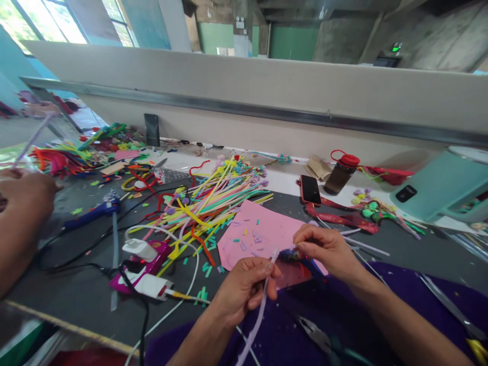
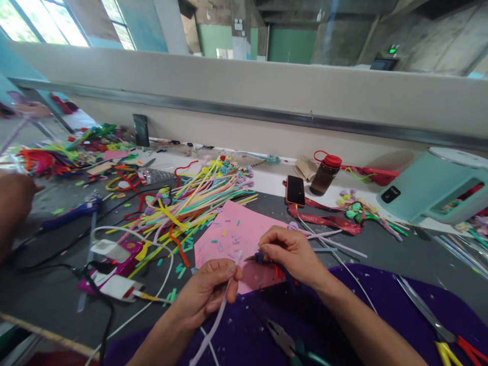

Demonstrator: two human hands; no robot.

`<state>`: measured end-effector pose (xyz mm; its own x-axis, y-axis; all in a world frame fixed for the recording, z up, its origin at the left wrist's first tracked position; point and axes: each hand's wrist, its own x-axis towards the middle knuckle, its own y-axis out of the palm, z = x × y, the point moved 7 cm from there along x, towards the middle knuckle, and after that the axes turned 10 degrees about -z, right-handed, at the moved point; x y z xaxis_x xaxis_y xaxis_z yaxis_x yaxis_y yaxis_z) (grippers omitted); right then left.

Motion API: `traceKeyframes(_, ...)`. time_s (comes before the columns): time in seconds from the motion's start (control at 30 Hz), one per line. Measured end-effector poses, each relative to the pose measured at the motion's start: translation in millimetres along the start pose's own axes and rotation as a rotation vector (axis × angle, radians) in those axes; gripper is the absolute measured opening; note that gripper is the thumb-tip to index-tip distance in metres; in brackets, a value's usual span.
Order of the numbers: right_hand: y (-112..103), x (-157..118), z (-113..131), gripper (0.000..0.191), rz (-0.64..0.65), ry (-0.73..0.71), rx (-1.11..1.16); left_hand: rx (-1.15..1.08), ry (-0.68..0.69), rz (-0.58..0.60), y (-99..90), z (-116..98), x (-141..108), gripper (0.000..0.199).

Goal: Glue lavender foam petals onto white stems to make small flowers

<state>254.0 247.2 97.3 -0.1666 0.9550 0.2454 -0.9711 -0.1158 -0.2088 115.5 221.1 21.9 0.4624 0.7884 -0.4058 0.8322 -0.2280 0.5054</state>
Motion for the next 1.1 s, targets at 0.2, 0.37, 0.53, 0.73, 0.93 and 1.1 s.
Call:
traceKeyframes(0.2, 0, 3, -22, 0.012, 0.041, 0.074, 0.196, 0.08, -0.041, -0.02, 3.6, 2, 0, 0.021)
traceKeyframes(0.37, 2, 2, -26, 0.009, 0.049, 0.084, 0.203, 0.156, -0.081, -0.015, 5.4, 7, 1, 0.023)
traceKeyframes(0.53, 4, 0, -28, 0.007, 0.024, 0.097, 0.212, 0.193, -0.054, -0.027, 4.8, 7, 1, 0.023)
traceKeyframes(0.73, 7, -2, -27, 0.009, 0.019, 0.072, 0.152, 0.216, -0.038, -0.014, 6.7, 5, 0, 0.024)
traceKeyframes(0.93, 7, -3, -22, 0.009, 0.021, 0.025, 0.062, 0.233, -0.044, 0.005, 6.7, 6, 0, 0.023)
traceKeyframes(1.1, 8, -3, -21, 0.009, 0.072, 0.0, 0.034, 0.239, -0.056, 0.01, 6.3, 8, 0, 0.023)
